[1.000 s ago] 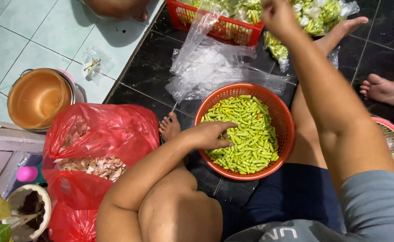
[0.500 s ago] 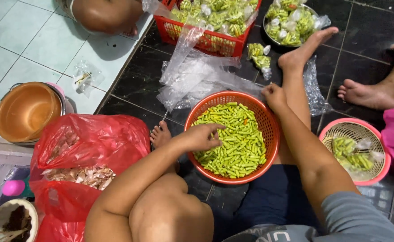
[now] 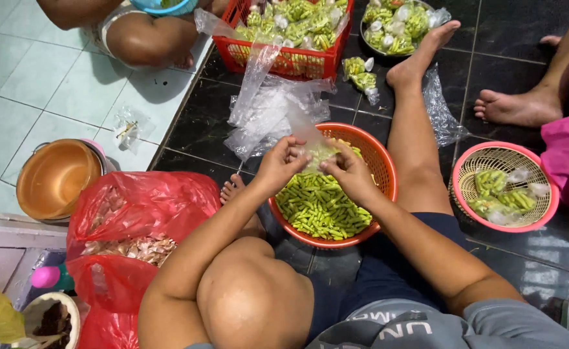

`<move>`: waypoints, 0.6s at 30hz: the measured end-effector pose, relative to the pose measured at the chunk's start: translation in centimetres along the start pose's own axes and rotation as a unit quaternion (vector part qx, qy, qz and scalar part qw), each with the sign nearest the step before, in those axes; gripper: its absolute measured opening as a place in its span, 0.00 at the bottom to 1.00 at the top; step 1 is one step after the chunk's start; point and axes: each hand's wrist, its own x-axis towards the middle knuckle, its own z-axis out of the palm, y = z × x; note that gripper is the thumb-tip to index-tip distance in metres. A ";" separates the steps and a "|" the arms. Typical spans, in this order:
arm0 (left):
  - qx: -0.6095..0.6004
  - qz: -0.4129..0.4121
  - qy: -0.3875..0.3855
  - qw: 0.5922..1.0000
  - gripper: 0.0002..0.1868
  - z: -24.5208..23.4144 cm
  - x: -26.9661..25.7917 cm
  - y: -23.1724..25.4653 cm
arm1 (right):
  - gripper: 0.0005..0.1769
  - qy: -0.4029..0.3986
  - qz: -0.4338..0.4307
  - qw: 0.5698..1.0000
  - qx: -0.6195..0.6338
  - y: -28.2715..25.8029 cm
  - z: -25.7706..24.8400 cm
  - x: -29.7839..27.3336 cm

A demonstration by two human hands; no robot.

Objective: Bagging small green peppers into plastic bags while sitting on the floor.

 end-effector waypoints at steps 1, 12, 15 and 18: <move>-0.005 0.007 -0.020 1.000 0.29 0.0 -0.4 0.4 | 0.27 0.002 -0.011 0.996 -0.093 -0.5 -0.1 -0.2; 0.176 0.092 0.041 0.979 0.20 0.2 -1.1 2.8 | 0.09 -0.032 -0.102 0.942 -0.318 0.6 -0.8 0.2; 0.194 0.079 -0.026 0.977 0.31 0.0 -1.3 2.9 | 0.04 0.028 -0.136 0.952 -0.274 1.9 -1.8 0.8; 0.264 0.072 -0.029 0.961 0.26 -0.2 -1.0 2.4 | 0.05 0.013 -0.034 0.998 -0.041 0.9 -0.9 0.4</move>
